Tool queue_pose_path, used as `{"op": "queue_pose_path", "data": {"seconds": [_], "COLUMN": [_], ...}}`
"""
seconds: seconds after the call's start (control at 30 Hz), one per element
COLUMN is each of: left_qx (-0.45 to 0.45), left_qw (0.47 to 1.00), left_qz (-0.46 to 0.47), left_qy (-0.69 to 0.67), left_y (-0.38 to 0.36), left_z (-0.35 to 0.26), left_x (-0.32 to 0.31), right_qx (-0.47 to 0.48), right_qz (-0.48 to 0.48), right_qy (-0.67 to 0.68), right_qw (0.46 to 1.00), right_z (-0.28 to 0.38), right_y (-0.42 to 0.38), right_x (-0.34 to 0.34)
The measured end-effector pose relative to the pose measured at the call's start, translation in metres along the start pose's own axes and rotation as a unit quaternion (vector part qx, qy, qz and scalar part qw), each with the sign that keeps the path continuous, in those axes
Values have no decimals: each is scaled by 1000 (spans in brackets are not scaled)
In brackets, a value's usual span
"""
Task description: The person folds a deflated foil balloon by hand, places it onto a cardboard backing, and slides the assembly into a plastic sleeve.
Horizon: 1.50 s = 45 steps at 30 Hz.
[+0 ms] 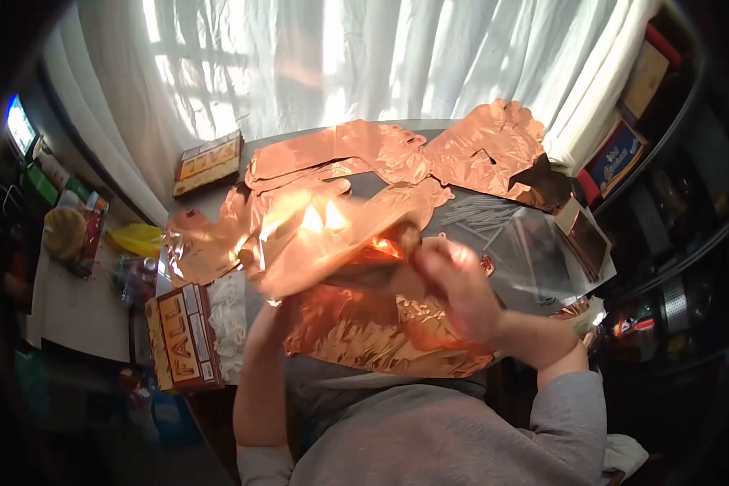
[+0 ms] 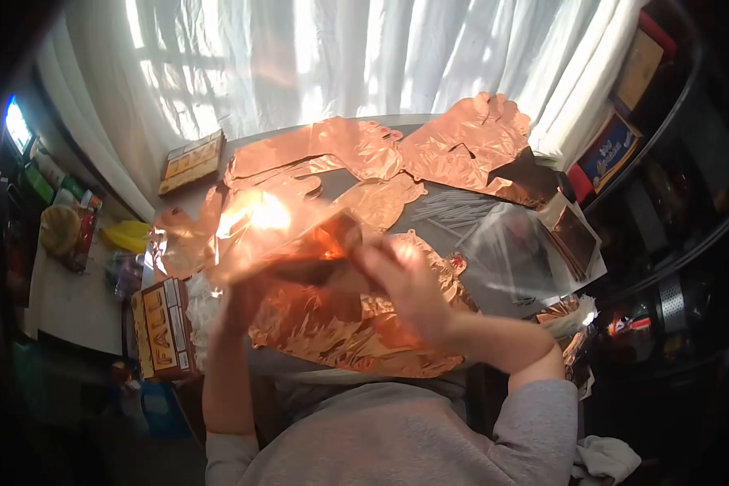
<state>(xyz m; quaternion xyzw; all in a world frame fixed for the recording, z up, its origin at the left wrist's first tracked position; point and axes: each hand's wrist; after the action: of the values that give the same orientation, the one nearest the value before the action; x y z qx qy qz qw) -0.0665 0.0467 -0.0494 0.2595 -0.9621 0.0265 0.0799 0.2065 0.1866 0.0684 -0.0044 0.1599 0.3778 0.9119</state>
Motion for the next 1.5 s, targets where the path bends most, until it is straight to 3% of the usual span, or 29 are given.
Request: {"op": "queue_pose_path", "data": {"seconds": [0.03,0.13,0.2,0.23,0.3,0.33,0.37,0.43,0.53,0.6,0.63,0.7,0.77,0.83,0.87,0.9,0.97,1.0,1.03,1.1,1.13,1.2,1.23,1.3,1.37,1.43,1.5], "left_qx": [-3,0,7,15,26,31,37,47,53,58,61,68,80,96,105,113,123,126,130,137,141,151,156,167,180,192,203], "left_qw": [998,962,942,940,938,937,935,932,929,928,927,924,919,911,907,903,896,893,890,884,881,877,874,866,860,856,848], "left_qz": [11,51,75,83,99,106,111,121,137,149,156,170,185,197,201,204,210,214,217,226,232,245,251,260,264,270,276], "left_qy": [-69,-268,-328,-330,-332,-332,-334,-338,-339,-337,-336,-336,-340,-348,-354,-360,-370,-375,-380,-386,-386,-384,-387,-394,-399,-397,-405], "left_y": [-11,-36,-39,-42,-46,-48,-51,-57,-61,-62,-63,-64,-66,-71,-76,-81,-88,-91,-94,-98,-100,-101,-102,-107,-114,-119,-124], "left_z": [11,42,49,51,49,48,47,43,33,26,23,14,9,8,7,6,3,0,-2,-8,-11,-20,-23,-27,-32,-38,-41], "left_x": [-2,-7,-5,-9,-7,-7,-7,-6,-1,3,5,6,4,-2,-5,-8,-14,-16,-19,-23,-23,-23,-26,-32,-34,-30,-33], "right_qx": [-27,-73,88,89,195,144,147,299,377,441,445,151,134,6,-15,-17,-67,-250,-249,-120,-116,-113,-110,-227,-189,-94,-63], "right_qz": [12,34,269,261,355,395,390,242,152,109,101,257,290,383,393,391,422,421,420,545,541,638,635,617,590,516,435], "right_qy": [44,-12,-159,-155,-186,-241,-238,-303,-309,-419,-417,-413,-369,-251,-235,-233,-323,-245,-245,-331,-330,-167,-168,-121,-97,-84,-24], "right_qw": [999,997,946,949,895,875,877,872,860,786,786,861,873,889,889,890,845,837,838,761,765,743,746,744,779,847,898], "right_z": [-9,-22,-32,-32,-25,-9,-10,-11,6,20,32,55,46,43,42,39,33,54,53,39,28,13,14,16,8,9,14], "right_y": [-19,-62,-77,-80,-84,-85,-84,-80,-49,-33,-29,-32,-31,-32,-34,-34,-30,-25,-23,-15,-9,4,5,6,1,-1,-5], "right_x": [0,12,20,20,12,11,12,13,21,27,31,45,61,72,74,76,79,70,73,84,90,95,89,68,60,55,62]}}
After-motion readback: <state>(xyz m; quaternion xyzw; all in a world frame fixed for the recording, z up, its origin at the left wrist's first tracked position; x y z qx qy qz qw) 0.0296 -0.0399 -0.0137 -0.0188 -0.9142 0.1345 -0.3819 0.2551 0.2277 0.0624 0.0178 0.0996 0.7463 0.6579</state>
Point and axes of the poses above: each hand's wrist, its own y-axis towards the middle knuckle, its own x-axis out of the back of the hand, z = x × y, and after that the axes turned 11 degrees about x, right-handed
